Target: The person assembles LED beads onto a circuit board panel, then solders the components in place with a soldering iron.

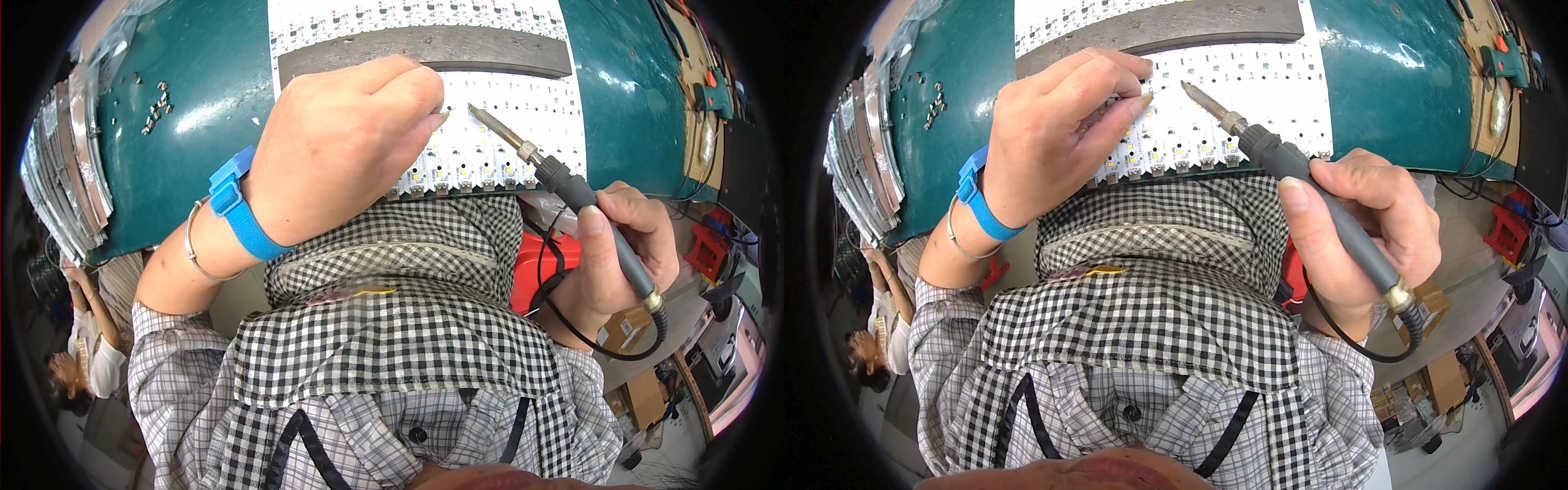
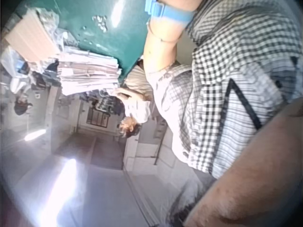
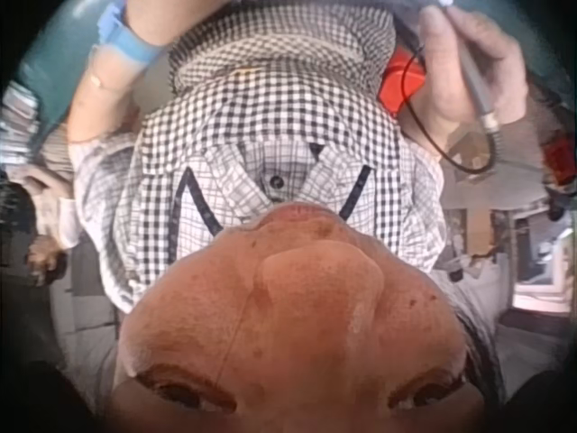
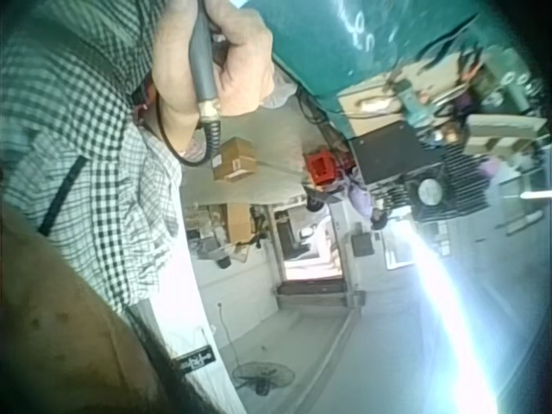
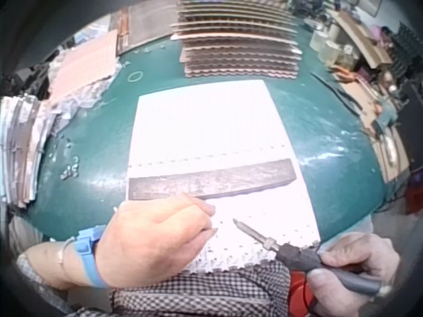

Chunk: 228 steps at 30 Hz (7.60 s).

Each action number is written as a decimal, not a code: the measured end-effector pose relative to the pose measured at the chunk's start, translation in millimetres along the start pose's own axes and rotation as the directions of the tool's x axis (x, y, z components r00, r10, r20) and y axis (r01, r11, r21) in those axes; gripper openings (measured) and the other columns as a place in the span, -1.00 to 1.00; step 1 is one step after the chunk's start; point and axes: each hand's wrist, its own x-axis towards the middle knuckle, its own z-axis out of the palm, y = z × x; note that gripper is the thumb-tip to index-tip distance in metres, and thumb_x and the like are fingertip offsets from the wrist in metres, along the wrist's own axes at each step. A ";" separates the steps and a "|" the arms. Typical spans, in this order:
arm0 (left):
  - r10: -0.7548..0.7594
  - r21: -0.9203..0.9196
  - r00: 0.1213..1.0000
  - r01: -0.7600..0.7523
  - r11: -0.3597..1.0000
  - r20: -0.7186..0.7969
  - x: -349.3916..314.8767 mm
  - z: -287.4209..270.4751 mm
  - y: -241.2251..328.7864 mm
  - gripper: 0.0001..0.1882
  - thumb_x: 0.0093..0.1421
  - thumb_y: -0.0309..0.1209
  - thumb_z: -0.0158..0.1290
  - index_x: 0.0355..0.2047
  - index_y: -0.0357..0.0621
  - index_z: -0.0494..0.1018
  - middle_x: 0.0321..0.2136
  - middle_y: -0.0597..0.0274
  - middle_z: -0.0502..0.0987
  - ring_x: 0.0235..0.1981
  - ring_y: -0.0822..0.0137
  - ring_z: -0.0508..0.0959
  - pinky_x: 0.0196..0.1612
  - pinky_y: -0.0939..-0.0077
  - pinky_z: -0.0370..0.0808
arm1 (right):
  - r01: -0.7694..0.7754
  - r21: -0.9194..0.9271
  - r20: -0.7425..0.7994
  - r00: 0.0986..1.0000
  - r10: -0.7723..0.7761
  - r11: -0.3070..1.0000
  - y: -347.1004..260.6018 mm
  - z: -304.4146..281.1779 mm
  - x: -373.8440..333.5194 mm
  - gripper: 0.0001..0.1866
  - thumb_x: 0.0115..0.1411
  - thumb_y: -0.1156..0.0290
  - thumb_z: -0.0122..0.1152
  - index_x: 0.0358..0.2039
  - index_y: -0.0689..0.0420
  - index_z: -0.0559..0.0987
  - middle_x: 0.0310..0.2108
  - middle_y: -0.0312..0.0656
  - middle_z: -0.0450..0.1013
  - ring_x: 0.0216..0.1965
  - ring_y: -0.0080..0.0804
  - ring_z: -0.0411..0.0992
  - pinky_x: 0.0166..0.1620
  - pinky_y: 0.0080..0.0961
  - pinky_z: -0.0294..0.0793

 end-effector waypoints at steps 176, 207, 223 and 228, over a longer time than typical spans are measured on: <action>-0.081 -0.005 0.991 0.081 0.997 -0.108 -39.6 -16.1 -13.7 -0.84 0.00 -0.61 0.27 -0.42 -0.22 0.51 -0.33 0.20 0.61 -0.48 0.32 0.58 -0.44 0.53 0.53 | -0.001 -0.033 0.120 0.993 0.005 0.999 -7.1 38.7 -8.2 -0.79 0.02 0.59 0.44 -0.40 0.30 0.53 -0.63 -0.21 0.47 -0.66 -0.65 0.33 -0.57 -0.71 0.20; -0.137 -0.042 0.968 0.131 0.991 -0.212 -41.7 -22.8 -9.2 -0.84 0.01 -0.61 0.26 -0.45 -0.23 0.47 -0.36 0.26 0.57 -0.61 0.52 0.37 -0.57 0.67 0.31 | -0.081 0.253 -0.023 0.996 0.090 0.964 -4.9 31.1 -5.5 -0.80 0.06 0.58 0.38 -0.31 0.32 0.54 -0.53 -0.14 0.50 -0.61 -0.59 0.39 -0.51 -0.71 0.34; -0.112 -0.035 0.974 0.107 0.994 -0.195 -53.1 -13.3 -19.1 -0.88 0.05 -0.65 0.19 -0.43 -0.21 0.49 -0.29 0.20 0.66 -0.62 0.46 0.46 -0.56 0.63 0.40 | 0.073 0.202 0.047 0.995 -0.084 0.977 3.1 33.2 -5.4 -0.74 -0.04 0.62 0.43 -0.38 0.28 0.50 -0.52 -0.11 0.49 -0.52 -0.52 0.42 -0.42 -0.62 0.36; -0.148 -0.049 0.974 0.141 0.989 -0.173 -53.0 -14.7 -20.3 -0.89 0.05 -0.61 0.20 -0.44 -0.17 0.49 -0.31 0.24 0.67 -0.65 0.50 0.44 -0.59 0.64 0.39 | 0.016 0.155 0.046 0.999 -0.024 0.988 -0.1 41.7 -5.8 -0.78 -0.03 0.70 0.38 -0.40 0.28 0.49 -0.56 -0.14 0.48 -0.53 -0.54 0.40 -0.45 -0.63 0.34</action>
